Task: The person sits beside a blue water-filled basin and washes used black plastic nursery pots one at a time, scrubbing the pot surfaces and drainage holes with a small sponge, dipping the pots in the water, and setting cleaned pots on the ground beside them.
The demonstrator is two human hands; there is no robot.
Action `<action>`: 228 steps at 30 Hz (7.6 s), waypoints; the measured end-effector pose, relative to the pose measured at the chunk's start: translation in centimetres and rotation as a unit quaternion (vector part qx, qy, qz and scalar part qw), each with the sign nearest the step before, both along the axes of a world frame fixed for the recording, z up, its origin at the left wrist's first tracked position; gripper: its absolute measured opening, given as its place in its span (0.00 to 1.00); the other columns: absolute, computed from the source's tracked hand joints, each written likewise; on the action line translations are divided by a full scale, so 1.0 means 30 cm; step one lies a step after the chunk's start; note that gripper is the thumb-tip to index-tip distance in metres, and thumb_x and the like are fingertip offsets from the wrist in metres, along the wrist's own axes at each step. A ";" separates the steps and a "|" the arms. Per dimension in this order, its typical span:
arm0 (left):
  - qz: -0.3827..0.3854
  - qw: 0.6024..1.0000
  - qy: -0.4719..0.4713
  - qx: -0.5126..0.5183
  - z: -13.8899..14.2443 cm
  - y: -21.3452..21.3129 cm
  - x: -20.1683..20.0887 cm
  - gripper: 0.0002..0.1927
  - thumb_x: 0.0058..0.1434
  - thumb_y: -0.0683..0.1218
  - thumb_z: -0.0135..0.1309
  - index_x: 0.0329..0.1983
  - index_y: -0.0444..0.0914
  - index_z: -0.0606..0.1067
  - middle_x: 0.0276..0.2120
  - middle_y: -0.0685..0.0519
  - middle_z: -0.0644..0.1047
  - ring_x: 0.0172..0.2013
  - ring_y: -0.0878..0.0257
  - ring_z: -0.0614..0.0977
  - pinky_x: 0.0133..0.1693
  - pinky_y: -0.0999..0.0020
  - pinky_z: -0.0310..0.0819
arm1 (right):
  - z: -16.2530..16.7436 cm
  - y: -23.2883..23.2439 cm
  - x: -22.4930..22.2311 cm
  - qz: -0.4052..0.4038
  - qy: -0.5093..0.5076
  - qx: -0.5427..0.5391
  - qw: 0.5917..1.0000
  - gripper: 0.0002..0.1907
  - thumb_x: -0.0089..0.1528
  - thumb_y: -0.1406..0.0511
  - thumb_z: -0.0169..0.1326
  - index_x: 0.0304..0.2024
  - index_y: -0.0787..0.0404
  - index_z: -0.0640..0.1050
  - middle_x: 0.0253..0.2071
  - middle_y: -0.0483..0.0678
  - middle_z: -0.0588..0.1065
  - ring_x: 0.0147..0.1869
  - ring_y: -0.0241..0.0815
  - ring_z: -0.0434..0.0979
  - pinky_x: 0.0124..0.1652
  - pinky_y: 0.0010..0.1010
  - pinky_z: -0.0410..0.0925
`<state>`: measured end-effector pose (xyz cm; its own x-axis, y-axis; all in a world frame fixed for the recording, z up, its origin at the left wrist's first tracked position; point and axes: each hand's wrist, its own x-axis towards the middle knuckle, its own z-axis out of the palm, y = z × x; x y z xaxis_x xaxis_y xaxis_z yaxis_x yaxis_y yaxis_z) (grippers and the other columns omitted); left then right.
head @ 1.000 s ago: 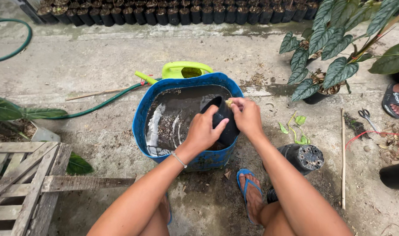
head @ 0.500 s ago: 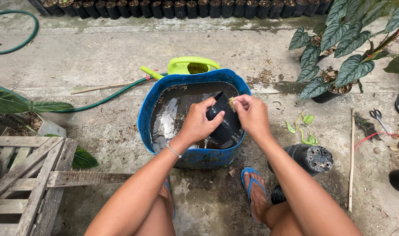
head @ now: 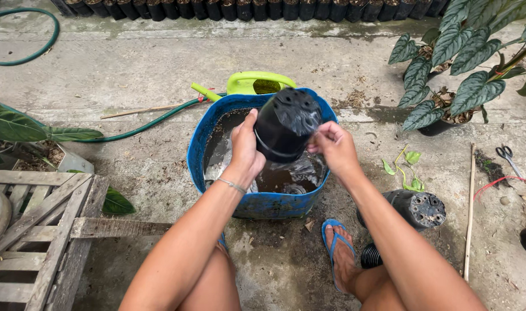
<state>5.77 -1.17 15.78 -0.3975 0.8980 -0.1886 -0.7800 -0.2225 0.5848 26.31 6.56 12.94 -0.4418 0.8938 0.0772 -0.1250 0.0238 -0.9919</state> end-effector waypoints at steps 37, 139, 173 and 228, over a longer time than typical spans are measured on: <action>0.114 0.976 -0.083 -0.164 -0.092 0.089 0.048 0.22 0.71 0.55 0.46 0.48 0.28 0.70 0.46 0.41 0.79 0.42 0.50 0.83 0.44 0.46 0.82 | 0.234 -0.255 -0.077 -0.133 -0.209 0.517 0.819 0.07 0.65 0.69 0.58 0.42 0.65 0.74 0.38 0.52 0.73 0.37 0.49 0.77 0.37 0.39 0.70; -0.125 0.969 -0.009 -0.214 -0.280 0.110 -0.043 0.16 0.74 0.47 0.36 0.50 0.29 0.68 0.49 0.37 0.76 0.46 0.47 0.82 0.44 0.55 0.82 | -0.042 -0.087 -0.055 -0.091 -0.551 0.286 0.779 0.18 0.63 0.62 0.54 0.50 0.65 0.67 0.43 0.64 0.76 0.40 0.69 0.81 0.38 0.57 0.74; -0.120 0.992 -0.038 0.011 -0.036 0.035 -0.073 0.42 0.55 0.72 0.57 0.65 0.43 0.70 0.60 0.50 0.76 0.60 0.56 0.77 0.63 0.53 0.69 | 0.014 0.046 0.028 -0.018 -0.226 0.161 0.961 0.13 0.65 0.70 0.51 0.53 0.63 0.74 0.41 0.50 0.78 0.39 0.37 0.82 0.38 0.30 0.76; -0.050 0.998 -0.015 -0.047 0.068 -0.008 0.130 0.31 0.57 0.67 0.55 0.52 0.41 0.76 0.44 0.54 0.82 0.43 0.62 0.84 0.48 0.62 0.81 | 0.142 -0.120 -0.014 -0.163 -0.331 0.452 0.812 0.08 0.63 0.73 0.58 0.43 0.63 0.85 0.33 0.57 0.74 0.37 0.58 0.78 0.38 0.48 0.70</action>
<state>9.67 -1.42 17.83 -0.2996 0.9106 -0.2846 -0.8135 -0.0880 0.5749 25.89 2.96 17.20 -0.4048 0.6823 0.6087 0.5885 0.7039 -0.3977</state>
